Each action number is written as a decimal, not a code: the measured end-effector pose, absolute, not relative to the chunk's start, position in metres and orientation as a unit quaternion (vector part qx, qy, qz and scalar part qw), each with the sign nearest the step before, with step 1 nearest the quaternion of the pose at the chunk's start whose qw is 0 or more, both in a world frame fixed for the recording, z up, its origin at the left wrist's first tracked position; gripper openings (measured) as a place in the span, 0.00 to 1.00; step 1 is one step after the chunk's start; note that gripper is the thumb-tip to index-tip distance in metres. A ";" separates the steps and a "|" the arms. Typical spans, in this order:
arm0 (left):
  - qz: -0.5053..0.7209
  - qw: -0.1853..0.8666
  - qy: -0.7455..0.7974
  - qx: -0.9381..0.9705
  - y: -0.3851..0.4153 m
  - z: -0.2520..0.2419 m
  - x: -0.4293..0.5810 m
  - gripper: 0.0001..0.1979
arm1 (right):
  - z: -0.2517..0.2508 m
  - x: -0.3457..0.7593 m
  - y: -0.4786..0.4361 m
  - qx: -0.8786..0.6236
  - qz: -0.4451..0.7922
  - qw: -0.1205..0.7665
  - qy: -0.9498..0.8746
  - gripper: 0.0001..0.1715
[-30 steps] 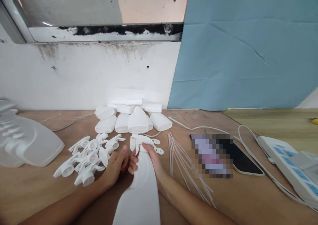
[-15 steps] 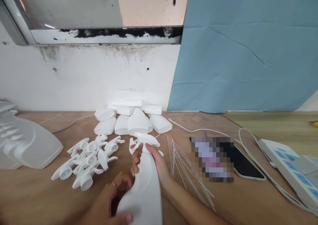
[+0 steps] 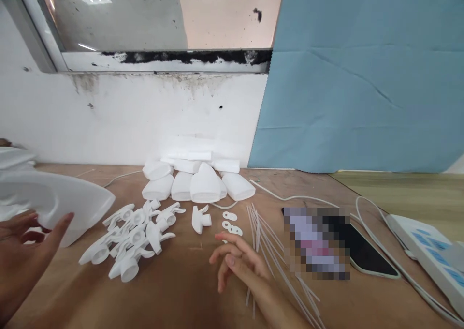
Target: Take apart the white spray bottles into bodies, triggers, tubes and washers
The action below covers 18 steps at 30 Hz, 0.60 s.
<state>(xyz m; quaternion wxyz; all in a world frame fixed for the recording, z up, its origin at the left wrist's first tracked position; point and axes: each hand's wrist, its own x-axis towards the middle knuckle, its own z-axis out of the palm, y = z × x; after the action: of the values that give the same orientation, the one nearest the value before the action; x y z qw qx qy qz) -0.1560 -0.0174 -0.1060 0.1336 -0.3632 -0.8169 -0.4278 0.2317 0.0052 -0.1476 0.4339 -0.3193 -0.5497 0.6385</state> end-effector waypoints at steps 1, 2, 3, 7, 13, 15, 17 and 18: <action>-0.406 0.137 -0.830 -0.356 -0.017 -0.108 -0.162 0.22 | -0.152 0.234 0.005 -0.329 0.631 0.436 -0.552 0.21; -0.383 0.145 -0.839 -0.357 -0.017 -0.109 -0.165 0.23 | -0.155 0.235 0.006 -0.336 0.626 0.438 -0.551 0.19; -0.360 0.154 -0.844 -0.366 -0.017 -0.110 -0.165 0.22 | -0.158 0.235 0.006 -0.340 0.625 0.439 -0.548 0.18; -0.285 0.194 -0.842 -0.415 -0.017 -0.111 -0.153 0.20 | -0.168 0.231 0.006 -0.332 0.641 0.424 -0.547 0.15; -0.234 0.145 -0.858 -0.434 -0.014 -0.107 -0.146 0.16 | -0.175 0.231 0.006 -0.311 0.660 0.396 -0.558 0.15; -0.240 0.118 -0.866 -0.422 -0.014 -0.106 -0.153 0.19 | -0.174 0.231 0.006 -0.311 0.666 0.396 -0.550 0.14; -0.243 0.099 -0.873 -0.411 -0.013 -0.107 -0.159 0.22 | -0.173 0.230 0.007 -0.313 0.672 0.395 -0.543 0.14; -0.252 0.100 -0.874 -0.403 -0.013 -0.108 -0.162 0.23 | -0.173 0.230 0.007 -0.315 0.674 0.392 -0.541 0.15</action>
<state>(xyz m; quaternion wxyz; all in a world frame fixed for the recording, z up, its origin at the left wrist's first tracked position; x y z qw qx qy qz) -0.1623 -0.0128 -0.1079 0.0999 -0.4031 -0.8742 -0.2517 0.2299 0.0068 -0.1728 0.3921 -0.3149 -0.5414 0.6738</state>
